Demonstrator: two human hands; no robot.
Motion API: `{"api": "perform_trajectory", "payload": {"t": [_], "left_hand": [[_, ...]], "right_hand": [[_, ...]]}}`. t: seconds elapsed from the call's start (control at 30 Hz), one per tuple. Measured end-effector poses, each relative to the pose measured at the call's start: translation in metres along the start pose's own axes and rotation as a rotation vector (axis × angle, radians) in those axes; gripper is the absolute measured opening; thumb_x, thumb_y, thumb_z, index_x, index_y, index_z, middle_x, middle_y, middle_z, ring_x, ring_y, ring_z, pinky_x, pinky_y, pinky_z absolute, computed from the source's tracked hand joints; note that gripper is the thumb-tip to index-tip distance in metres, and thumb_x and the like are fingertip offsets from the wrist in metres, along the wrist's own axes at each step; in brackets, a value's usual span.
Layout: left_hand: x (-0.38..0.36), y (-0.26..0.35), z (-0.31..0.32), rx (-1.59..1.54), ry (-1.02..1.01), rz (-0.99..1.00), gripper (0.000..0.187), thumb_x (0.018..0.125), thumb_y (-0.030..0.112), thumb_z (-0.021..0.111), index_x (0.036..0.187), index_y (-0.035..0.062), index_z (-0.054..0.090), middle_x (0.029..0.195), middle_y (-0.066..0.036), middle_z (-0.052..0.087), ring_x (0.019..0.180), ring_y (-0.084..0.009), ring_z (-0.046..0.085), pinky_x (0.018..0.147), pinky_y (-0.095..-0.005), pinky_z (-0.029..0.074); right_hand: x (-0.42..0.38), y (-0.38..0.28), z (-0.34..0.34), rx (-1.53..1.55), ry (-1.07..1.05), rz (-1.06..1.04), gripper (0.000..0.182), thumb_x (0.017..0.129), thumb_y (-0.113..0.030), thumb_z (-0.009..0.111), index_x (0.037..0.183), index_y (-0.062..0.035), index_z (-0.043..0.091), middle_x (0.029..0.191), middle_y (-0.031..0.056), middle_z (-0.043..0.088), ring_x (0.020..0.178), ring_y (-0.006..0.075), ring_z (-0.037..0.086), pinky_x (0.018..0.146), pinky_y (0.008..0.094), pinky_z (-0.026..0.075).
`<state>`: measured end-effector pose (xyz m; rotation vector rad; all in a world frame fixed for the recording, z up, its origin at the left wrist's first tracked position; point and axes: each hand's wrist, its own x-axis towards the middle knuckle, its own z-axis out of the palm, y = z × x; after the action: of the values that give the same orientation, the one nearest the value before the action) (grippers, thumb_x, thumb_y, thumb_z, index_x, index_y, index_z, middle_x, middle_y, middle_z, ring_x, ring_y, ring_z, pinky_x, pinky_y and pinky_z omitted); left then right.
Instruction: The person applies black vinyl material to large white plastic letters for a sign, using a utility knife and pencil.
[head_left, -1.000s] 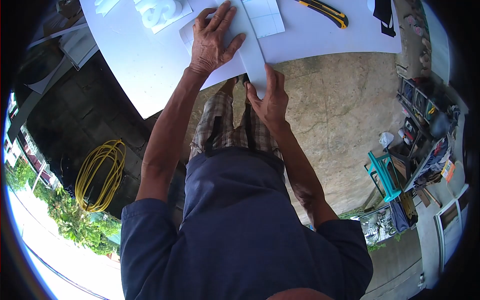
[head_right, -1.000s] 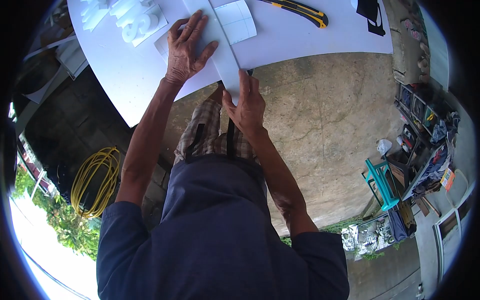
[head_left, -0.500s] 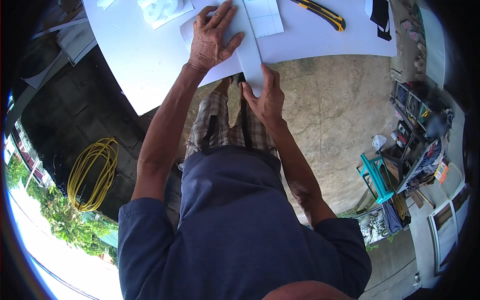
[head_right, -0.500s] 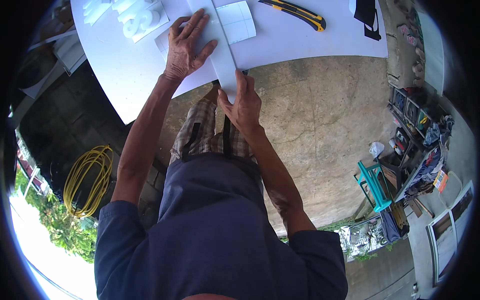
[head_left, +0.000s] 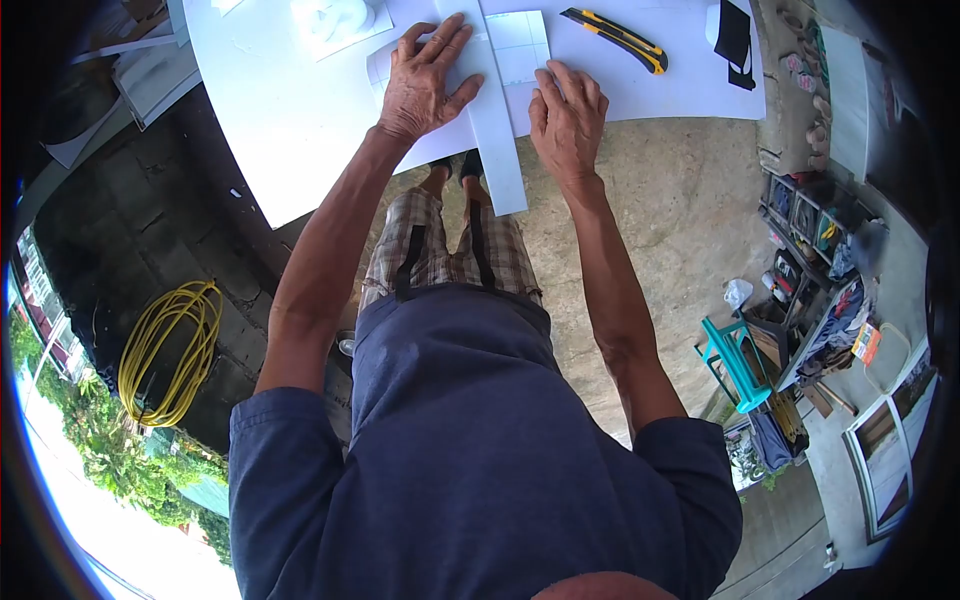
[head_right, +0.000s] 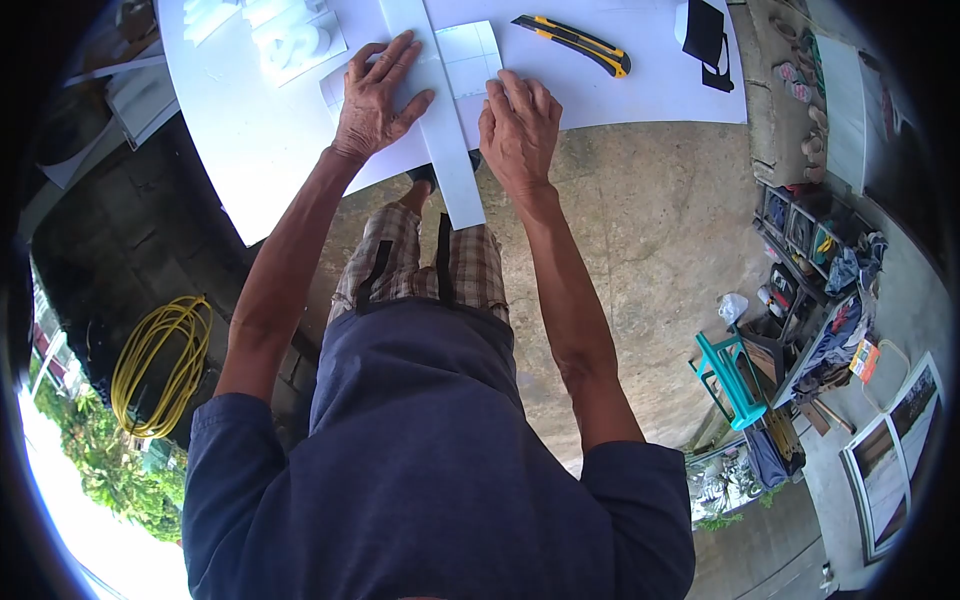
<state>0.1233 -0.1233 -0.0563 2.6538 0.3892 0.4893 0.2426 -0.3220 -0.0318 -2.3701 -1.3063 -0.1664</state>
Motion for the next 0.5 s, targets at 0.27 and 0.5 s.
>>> {"api": "perform_trajectory", "payload": {"t": [0.27, 0.5], "left_hand": [[0.000, 0.000, -0.001, 0.021, -0.011, -0.003, 0.068, 0.087, 0.043, 0.072, 0.144, 0.0100, 0.057, 0.155, -0.004, 0.049, 0.132, -0.0342, 0.044, 0.112, -0.0492, 0.038], [0.000, -0.001, 0.002, 0.010, 0.001, 0.013, 0.068, 0.086, 0.043, 0.072, 0.143, 0.0102, 0.057, 0.155, -0.004, 0.049, 0.132, -0.0349, 0.044, 0.112, -0.0501, 0.038]], "right_hand": [[-0.003, 0.021, 0.004, 0.094, -0.021, -0.016, 0.040, 0.079, 0.001, 0.070, 0.117, -0.0130, 0.071, 0.129, -0.0014, 0.064, 0.117, 0.0239, 0.055, 0.097, 0.0424, 0.045], [-0.004, 0.028, 0.005, 0.151, -0.013, -0.026, 0.045, 0.078, 0.002, 0.068, 0.119, -0.0161, 0.072, 0.130, -0.0036, 0.064, 0.116, 0.0233, 0.055, 0.096, 0.0415, 0.044]]}}
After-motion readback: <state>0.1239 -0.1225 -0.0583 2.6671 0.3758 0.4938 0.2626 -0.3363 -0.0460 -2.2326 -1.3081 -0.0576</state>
